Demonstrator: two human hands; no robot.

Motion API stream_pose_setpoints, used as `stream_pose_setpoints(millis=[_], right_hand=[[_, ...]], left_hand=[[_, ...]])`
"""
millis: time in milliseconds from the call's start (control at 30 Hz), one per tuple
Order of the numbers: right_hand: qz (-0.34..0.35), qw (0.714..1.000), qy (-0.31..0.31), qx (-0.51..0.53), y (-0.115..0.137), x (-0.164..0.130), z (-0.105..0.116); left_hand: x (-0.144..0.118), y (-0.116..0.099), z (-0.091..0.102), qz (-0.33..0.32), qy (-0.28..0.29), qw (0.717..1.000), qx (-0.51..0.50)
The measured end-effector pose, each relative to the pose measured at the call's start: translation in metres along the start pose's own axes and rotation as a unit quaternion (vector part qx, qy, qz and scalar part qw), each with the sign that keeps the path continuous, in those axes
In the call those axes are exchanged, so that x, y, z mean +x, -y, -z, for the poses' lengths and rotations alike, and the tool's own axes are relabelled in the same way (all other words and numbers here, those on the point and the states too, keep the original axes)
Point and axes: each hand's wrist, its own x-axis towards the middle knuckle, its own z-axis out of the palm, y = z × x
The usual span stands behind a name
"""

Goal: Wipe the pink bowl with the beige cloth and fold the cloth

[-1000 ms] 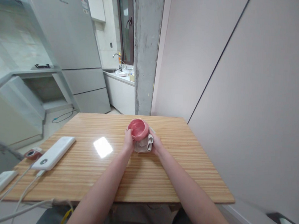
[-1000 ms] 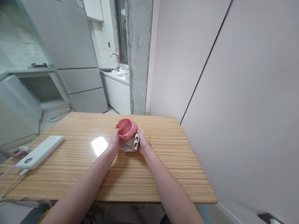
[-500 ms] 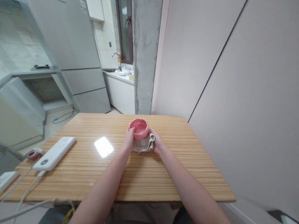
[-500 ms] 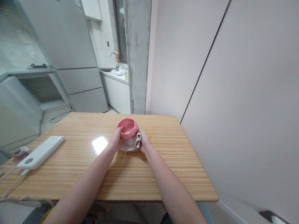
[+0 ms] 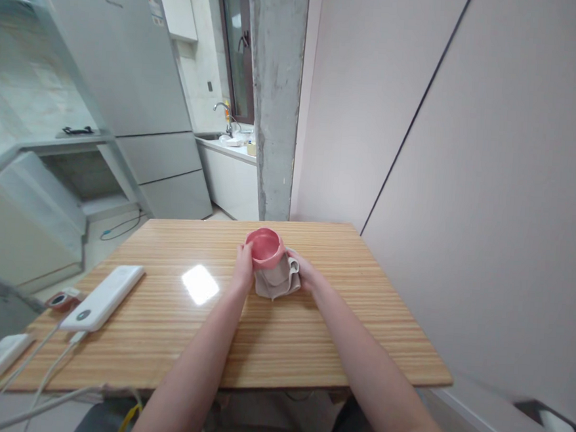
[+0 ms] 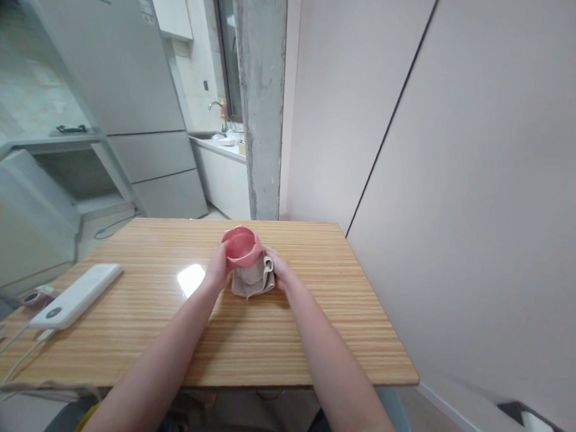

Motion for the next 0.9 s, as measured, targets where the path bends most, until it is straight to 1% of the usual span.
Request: stream_pose_setpoints(millis=[67, 100, 167, 200, 233, 267, 300, 367, 400, 467, 533, 600, 667, 733, 767, 800, 867, 900], right_hand=[[0.016, 0.992, -0.047, -0.114, 0.003, -0.003, 0.01], [0.049, 0.983, -0.081, -0.158, 0.005, -0.005, 0.014], [0.16, 0.953, -0.141, -0.217, 0.01, -0.01, 0.019], [0.226, 0.933, -0.154, -0.236, 0.012, -0.013, 0.019], [0.288, 0.91, -0.149, -0.258, 0.014, -0.016, 0.018], [0.335, 0.891, -0.125, -0.281, 0.015, -0.019, 0.015], [0.36, 0.877, -0.087, -0.305, 0.015, -0.021, 0.012], [0.372, 0.855, -0.018, -0.362, 0.014, -0.024, 0.006], [0.369, 0.842, -0.001, -0.393, 0.014, -0.025, 0.004], [0.371, 0.818, -0.003, -0.44, 0.012, -0.023, 0.002], [0.385, 0.794, -0.031, -0.469, 0.014, -0.019, 0.005], [0.392, 0.776, -0.09, -0.487, 0.018, -0.013, 0.015], [0.378, 0.762, -0.189, -0.491, 0.025, -0.008, 0.032], [0.35, 0.743, -0.302, -0.484, 0.032, -0.005, 0.054], [0.335, 0.731, -0.353, -0.478, 0.036, -0.004, 0.066], [0.32, 0.72, -0.395, -0.473, 0.038, -0.004, 0.078], [0.288, 0.699, -0.466, -0.459, 0.04, -0.004, 0.099], [0.273, 0.692, -0.491, -0.453, 0.041, -0.004, 0.107]], left_hand=[[0.003, -0.001, 0.002, -0.005, -0.028, 1.0, 0.001], [0.004, -0.001, 0.002, 0.0, -0.033, 0.999, -0.001], [0.002, -0.001, 0.0, 0.019, -0.024, 1.0, -0.005], [0.0, -0.001, -0.001, 0.031, -0.018, 0.999, -0.004], [-0.002, 0.0, -0.003, 0.04, -0.015, 0.999, -0.002], [-0.004, 0.0, -0.004, 0.047, -0.015, 0.999, 0.001], [-0.007, 0.001, -0.006, 0.049, -0.014, 0.999, 0.005], [-0.011, 0.001, -0.009, 0.051, -0.012, 0.998, 0.02], [-0.012, 0.001, -0.01, 0.052, -0.008, 0.998, 0.028], [-0.015, 0.0, -0.012, 0.053, 0.016, 0.998, 0.034], [-0.016, -0.001, -0.014, 0.06, 0.059, 0.996, 0.029], [-0.017, -0.001, -0.015, 0.073, 0.093, 0.992, 0.036], [-0.018, 0.0, -0.015, 0.076, 0.115, 0.987, 0.08], [-0.02, 0.004, -0.014, 0.039, 0.16, 0.974, 0.154], [-0.021, 0.006, -0.013, 0.004, 0.2, 0.959, 0.199], [-0.023, 0.009, -0.012, -0.037, 0.245, 0.937, 0.245], [-0.027, 0.012, -0.009, -0.119, 0.32, 0.878, 0.335], [-0.029, 0.013, -0.008, -0.151, 0.345, 0.849, 0.371]])
